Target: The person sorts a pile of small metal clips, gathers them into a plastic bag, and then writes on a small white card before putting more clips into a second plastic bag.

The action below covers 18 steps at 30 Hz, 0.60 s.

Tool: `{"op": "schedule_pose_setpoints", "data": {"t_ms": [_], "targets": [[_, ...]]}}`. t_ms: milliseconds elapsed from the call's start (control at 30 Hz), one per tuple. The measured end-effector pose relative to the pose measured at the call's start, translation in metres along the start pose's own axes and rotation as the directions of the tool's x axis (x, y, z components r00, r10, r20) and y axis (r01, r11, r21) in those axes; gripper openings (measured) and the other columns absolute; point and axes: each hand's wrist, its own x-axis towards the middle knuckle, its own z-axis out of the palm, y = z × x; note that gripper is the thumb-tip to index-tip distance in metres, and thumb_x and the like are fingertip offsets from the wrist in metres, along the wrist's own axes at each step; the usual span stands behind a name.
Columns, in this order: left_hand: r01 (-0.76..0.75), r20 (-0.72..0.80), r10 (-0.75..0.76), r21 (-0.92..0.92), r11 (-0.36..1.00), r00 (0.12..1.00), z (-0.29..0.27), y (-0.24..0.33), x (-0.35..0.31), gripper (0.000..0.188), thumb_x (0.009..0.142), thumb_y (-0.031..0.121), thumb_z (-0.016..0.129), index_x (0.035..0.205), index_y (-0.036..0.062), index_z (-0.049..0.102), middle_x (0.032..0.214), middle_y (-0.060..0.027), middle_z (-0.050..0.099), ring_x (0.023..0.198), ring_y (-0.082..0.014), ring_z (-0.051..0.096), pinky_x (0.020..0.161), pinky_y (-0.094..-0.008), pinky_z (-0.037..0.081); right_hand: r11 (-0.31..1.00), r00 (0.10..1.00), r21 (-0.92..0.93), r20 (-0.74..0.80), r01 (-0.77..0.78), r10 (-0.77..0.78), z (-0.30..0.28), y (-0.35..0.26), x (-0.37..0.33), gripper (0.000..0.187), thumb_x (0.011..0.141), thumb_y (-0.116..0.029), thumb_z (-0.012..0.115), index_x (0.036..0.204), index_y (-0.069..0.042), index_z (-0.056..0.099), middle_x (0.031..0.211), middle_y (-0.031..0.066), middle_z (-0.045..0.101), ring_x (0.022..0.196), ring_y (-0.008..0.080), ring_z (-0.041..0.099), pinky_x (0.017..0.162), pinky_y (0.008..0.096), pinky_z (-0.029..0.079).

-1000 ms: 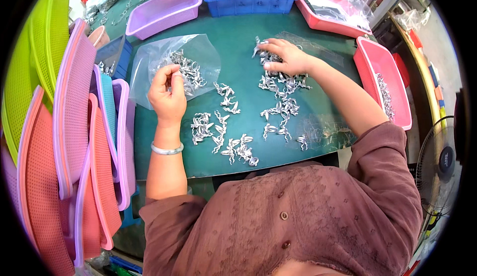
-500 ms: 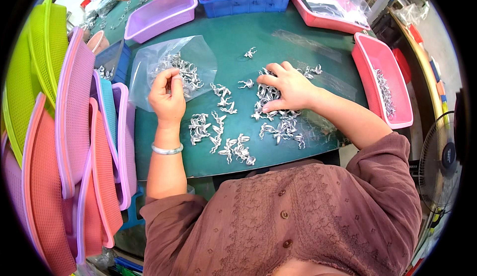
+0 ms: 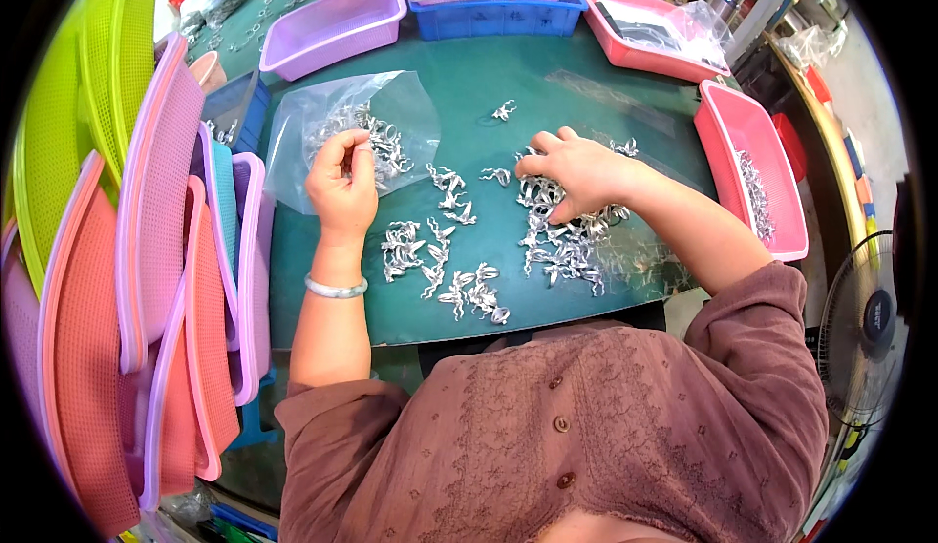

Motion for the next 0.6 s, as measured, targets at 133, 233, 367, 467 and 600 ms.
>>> {"op": "schedule_pose_setpoints", "data": {"t_ms": [133, 233, 367, 467, 600], "targets": [[-0.014, -0.001, 0.014, 0.020, 1.000, 1.000, 0.000, -0.001, 0.001, 0.011, 0.083, -0.002, 0.059, 0.091, 0.0007, 0.065, 0.079, -0.0023, 0.063, 0.065, -0.0062, 0.055, 0.060, -0.0203, 0.045, 0.985, 0.995, 0.171, -0.097, 0.013, 0.004, 0.011, 0.014, 0.001, 0.057, 0.058, -0.018, 0.077, 0.113, -0.014, 0.058, 0.111, 0.0117, 0.050, 0.100, 0.0339, 0.048, 0.086, 0.0413, 0.045], [-0.007, 0.001, 0.007, 0.022, 1.000, 1.000, 0.000, 0.000, 0.002, 0.011, 0.082, -0.002, 0.059, 0.091, 0.0009, 0.065, 0.078, -0.0026, 0.063, 0.063, -0.0065, 0.055, 0.059, -0.0206, 0.046, 0.966, 0.983, 0.257, -0.180, 0.015, 0.032, 0.022, 0.025, 0.004, 0.048, 0.059, -0.013, 0.073, 0.106, -0.012, 0.059, 0.109, 0.0118, 0.051, 0.097, 0.0341, 0.048, 0.086, 0.0415, 0.045], [-0.017, -0.003, 0.017, 0.034, 0.999, 1.000, 0.000, 0.002, 0.001, 0.011, 0.082, -0.002, 0.059, 0.091, 0.0013, 0.065, 0.077, -0.0027, 0.063, 0.063, -0.0065, 0.056, 0.059, -0.0207, 0.046, 0.964, 0.983, 0.266, -0.180, 0.006, 0.044, 0.022, 0.024, 0.006, 0.048, 0.060, -0.014, 0.072, 0.106, -0.012, 0.060, 0.109, 0.0125, 0.051, 0.100, 0.0350, 0.048, 0.087, 0.0415, 0.044], [-0.021, -0.008, 0.021, 0.030, 0.999, 1.000, 0.001, 0.002, 0.002, 0.011, 0.082, -0.002, 0.060, 0.091, 0.0014, 0.065, 0.077, -0.0028, 0.064, 0.063, -0.0065, 0.056, 0.059, -0.0207, 0.046, 0.939, 0.980, 0.343, -0.190, 0.001, 0.068, 0.021, 0.031, 0.009, 0.049, 0.060, -0.016, 0.072, 0.107, -0.011, 0.060, 0.109, 0.0145, 0.051, 0.100, 0.0351, 0.050, 0.088, 0.0401, 0.044], [-0.026, -0.021, 0.026, 0.025, 0.999, 0.999, 0.004, 0.003, 0.002, 0.011, 0.082, -0.002, 0.060, 0.091, 0.0013, 0.065, 0.078, -0.0028, 0.064, 0.063, -0.0064, 0.056, 0.058, -0.0207, 0.046, 0.890, 0.975, 0.453, -0.215, 0.051, 0.054, -0.007, 0.029, 0.025, 0.048, 0.063, -0.019, 0.070, 0.108, -0.004, 0.060, 0.099, 0.0150, 0.059, 0.091, 0.0246, 0.058, 0.080, 0.0348, 0.046]]}}
